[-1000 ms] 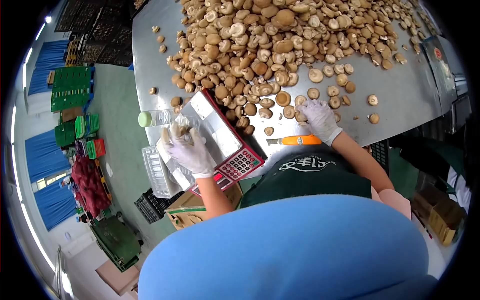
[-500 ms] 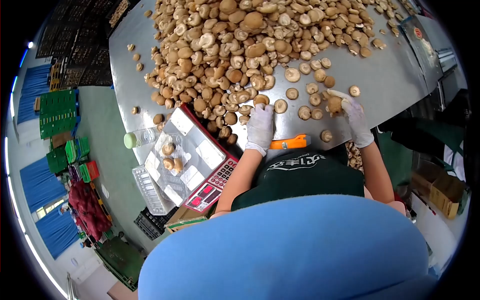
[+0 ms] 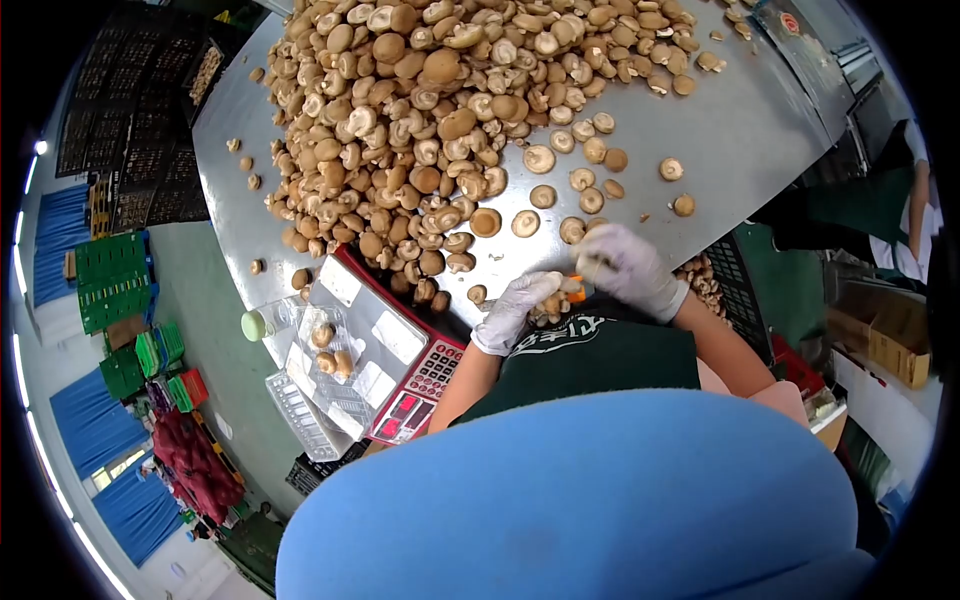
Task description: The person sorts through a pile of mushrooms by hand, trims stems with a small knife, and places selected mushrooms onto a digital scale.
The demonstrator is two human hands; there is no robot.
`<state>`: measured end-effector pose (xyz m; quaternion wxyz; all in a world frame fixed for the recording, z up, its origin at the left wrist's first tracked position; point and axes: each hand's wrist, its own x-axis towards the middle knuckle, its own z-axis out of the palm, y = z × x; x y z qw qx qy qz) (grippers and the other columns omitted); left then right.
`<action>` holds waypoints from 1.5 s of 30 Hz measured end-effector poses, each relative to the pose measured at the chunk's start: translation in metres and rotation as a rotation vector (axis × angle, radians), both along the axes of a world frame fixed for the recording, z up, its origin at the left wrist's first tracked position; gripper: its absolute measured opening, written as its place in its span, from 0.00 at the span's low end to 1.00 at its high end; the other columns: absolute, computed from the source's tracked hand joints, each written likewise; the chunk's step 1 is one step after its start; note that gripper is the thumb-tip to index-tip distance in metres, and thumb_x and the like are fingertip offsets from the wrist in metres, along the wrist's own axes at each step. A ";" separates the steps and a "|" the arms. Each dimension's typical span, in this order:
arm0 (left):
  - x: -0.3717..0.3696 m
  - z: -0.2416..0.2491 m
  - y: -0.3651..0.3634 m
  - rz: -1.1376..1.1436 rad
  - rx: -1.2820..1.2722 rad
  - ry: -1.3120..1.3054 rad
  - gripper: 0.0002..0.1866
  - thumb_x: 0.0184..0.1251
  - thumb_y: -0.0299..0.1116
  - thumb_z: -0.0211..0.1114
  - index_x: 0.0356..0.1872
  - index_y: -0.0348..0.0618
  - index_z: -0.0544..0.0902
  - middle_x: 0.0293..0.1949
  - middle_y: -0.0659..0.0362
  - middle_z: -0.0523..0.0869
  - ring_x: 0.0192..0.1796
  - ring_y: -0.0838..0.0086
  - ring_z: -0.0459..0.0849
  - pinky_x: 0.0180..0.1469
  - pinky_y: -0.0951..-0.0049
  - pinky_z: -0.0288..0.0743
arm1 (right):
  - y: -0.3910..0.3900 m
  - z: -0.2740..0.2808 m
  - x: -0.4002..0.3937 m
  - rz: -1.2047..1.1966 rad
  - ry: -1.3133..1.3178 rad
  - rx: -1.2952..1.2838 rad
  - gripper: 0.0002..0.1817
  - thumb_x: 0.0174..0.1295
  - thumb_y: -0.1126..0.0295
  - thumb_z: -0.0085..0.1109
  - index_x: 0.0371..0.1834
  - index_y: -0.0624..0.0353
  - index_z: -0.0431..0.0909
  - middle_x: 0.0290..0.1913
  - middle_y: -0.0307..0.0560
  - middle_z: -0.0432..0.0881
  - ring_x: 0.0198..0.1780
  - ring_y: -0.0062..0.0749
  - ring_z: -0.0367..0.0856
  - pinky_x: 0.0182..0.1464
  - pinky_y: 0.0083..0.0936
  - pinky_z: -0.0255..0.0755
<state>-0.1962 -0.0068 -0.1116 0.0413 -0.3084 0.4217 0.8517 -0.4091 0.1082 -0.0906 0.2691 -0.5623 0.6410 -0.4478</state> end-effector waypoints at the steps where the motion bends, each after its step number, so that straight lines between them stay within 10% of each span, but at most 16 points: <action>1: 0.003 -0.005 -0.001 0.027 0.028 0.039 0.28 0.79 0.55 0.54 0.54 0.35 0.83 0.31 0.60 0.86 0.28 0.79 0.82 0.30 0.82 0.73 | -0.004 0.005 -0.013 -0.058 -0.014 0.072 0.12 0.63 0.64 0.68 0.47 0.54 0.85 0.46 0.48 0.84 0.44 0.41 0.83 0.51 0.30 0.78; 8: 0.010 0.000 -0.002 0.324 0.376 0.045 0.31 0.80 0.57 0.51 0.54 0.35 0.83 0.30 0.58 0.88 0.28 0.77 0.84 0.29 0.84 0.75 | -0.008 -0.045 -0.041 0.069 0.361 0.234 0.18 0.64 0.67 0.63 0.58 0.51 0.80 0.52 0.48 0.81 0.52 0.46 0.80 0.57 0.36 0.75; 12: 0.010 0.006 -0.003 0.290 0.177 0.147 0.31 0.79 0.50 0.55 0.65 0.30 0.74 0.49 0.52 0.84 0.39 0.75 0.84 0.33 0.83 0.76 | -0.007 -0.051 -0.051 -0.025 -0.098 0.319 0.22 0.67 0.67 0.60 0.64 0.55 0.77 0.53 0.52 0.80 0.52 0.40 0.80 0.59 0.32 0.73; 18: 0.006 0.017 -0.003 0.313 0.241 0.124 0.31 0.70 0.41 0.60 0.69 0.31 0.71 0.50 0.52 0.84 0.34 0.73 0.86 0.33 0.82 0.77 | 0.009 -0.024 -0.066 0.103 -0.734 0.419 0.23 0.76 0.62 0.47 0.71 0.57 0.71 0.48 0.43 0.81 0.44 0.20 0.78 0.50 0.19 0.75; 24: 0.004 0.017 -0.001 0.312 0.155 0.161 0.24 0.72 0.31 0.58 0.66 0.33 0.75 0.57 0.52 0.84 0.57 0.68 0.85 0.43 0.79 0.85 | 0.029 -0.007 -0.067 -0.267 -0.816 0.554 0.21 0.72 0.59 0.50 0.63 0.54 0.77 0.44 0.38 0.81 0.40 0.19 0.78 0.43 0.19 0.76; 29: 0.006 0.015 0.003 0.310 0.139 0.126 0.21 0.72 0.28 0.60 0.64 0.35 0.77 0.58 0.51 0.83 0.57 0.69 0.84 0.45 0.79 0.85 | 0.048 -0.023 -0.035 -0.068 -0.258 0.274 0.09 0.56 0.75 0.69 0.38 0.59 0.79 0.40 0.39 0.77 0.38 0.21 0.77 0.41 0.21 0.74; 33: 0.011 0.006 0.004 0.198 0.055 0.101 0.22 0.73 0.28 0.60 0.66 0.37 0.77 0.58 0.55 0.83 0.57 0.73 0.84 0.48 0.78 0.83 | 0.045 -0.036 -0.017 0.094 0.365 0.066 0.13 0.57 0.77 0.70 0.45 0.57 0.81 0.38 0.36 0.77 0.40 0.21 0.76 0.45 0.22 0.74; 39: 0.012 0.018 0.012 0.246 -0.031 0.105 0.21 0.74 0.27 0.60 0.66 0.37 0.78 0.55 0.57 0.84 0.49 0.78 0.83 0.47 0.80 0.78 | 0.002 0.014 -0.017 -0.036 -0.993 0.678 0.15 0.73 0.61 0.54 0.47 0.63 0.80 0.39 0.37 0.79 0.41 0.22 0.78 0.43 0.22 0.75; 42: 0.011 0.010 0.019 0.364 -0.011 0.186 0.21 0.74 0.29 0.62 0.66 0.37 0.78 0.52 0.61 0.85 0.46 0.81 0.82 0.46 0.82 0.76 | -0.013 0.005 -0.007 -0.021 -0.954 0.540 0.15 0.76 0.62 0.51 0.50 0.62 0.80 0.41 0.39 0.81 0.45 0.21 0.79 0.45 0.22 0.76; 44: 0.012 0.009 0.021 0.378 -0.166 0.104 0.22 0.73 0.30 0.62 0.67 0.39 0.78 0.51 0.61 0.85 0.44 0.81 0.81 0.47 0.81 0.76 | -0.017 -0.046 -0.012 0.085 -0.078 0.354 0.14 0.75 0.60 0.54 0.50 0.57 0.82 0.45 0.46 0.84 0.48 0.27 0.82 0.47 0.28 0.77; 45: 0.013 0.005 0.021 0.376 -0.254 0.083 0.23 0.73 0.31 0.63 0.68 0.41 0.77 0.47 0.62 0.84 0.43 0.81 0.80 0.47 0.81 0.75 | -0.030 -0.012 -0.001 -0.097 -0.300 0.697 0.14 0.70 0.60 0.61 0.49 0.57 0.82 0.48 0.50 0.84 0.49 0.37 0.83 0.49 0.32 0.78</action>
